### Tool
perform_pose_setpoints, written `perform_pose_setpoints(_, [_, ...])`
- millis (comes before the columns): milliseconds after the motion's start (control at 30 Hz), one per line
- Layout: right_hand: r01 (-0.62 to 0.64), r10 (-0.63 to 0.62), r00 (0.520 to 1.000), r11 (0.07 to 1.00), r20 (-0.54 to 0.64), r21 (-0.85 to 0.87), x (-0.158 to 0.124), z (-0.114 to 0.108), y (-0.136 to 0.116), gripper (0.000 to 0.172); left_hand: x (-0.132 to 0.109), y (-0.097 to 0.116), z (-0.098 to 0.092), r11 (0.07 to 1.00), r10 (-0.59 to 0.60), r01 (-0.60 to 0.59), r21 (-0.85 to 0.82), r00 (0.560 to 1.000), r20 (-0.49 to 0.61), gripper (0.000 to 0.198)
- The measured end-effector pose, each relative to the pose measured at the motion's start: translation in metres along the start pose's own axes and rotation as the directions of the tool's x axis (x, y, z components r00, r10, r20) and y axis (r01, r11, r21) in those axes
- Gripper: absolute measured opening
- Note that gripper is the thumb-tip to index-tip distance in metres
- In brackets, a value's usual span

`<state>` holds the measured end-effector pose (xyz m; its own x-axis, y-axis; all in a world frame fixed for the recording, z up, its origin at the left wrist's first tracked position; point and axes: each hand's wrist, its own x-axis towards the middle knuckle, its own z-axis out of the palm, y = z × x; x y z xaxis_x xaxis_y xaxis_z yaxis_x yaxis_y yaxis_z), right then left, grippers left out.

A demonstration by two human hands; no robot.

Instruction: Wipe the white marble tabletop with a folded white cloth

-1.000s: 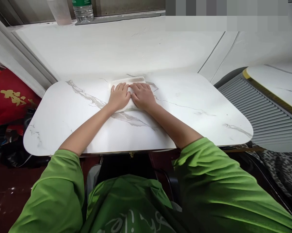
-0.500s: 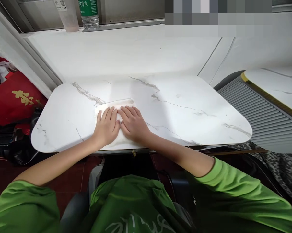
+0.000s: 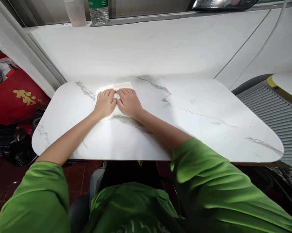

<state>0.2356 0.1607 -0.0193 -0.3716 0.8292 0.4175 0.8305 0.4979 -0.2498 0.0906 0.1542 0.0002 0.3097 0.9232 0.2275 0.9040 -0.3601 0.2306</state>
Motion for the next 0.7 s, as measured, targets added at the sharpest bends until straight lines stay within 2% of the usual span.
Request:
perform_pose_setpoints(167, [-0.026, 0.026, 0.999, 1.000, -0.034, 0.011, 0.040, 0.019, 0.022, 0.042, 0.050, -0.024, 0.012, 0.999, 0.012, -0.014, -0.046, 0.999, -0.042, 0.043])
perform_pose_setpoints(367, [-0.074, 0.073, 0.996, 0.997, -0.044, -0.026, 0.070, 0.033, 0.040, 0.043, 0.092, -0.041, 0.024, 0.996, 0.033, -0.038, -0.080, 0.997, -0.063, 0.045])
perform_pose_setpoints(533, [-0.103, 0.101, 0.994, 0.993, -0.052, -0.055, 0.083, 0.036, 0.045, 0.040, 0.109, -0.047, 0.027, 0.997, 0.041, -0.044, -0.066, 0.998, -0.051, 0.046])
perform_pose_setpoints(700, [-0.090, 0.088, 0.994, 0.996, -0.069, -0.025, 0.085, 0.040, 0.048, 0.040, 0.111, -0.050, 0.027, 0.997, 0.064, -0.066, -0.036, 0.997, -0.050, 0.046])
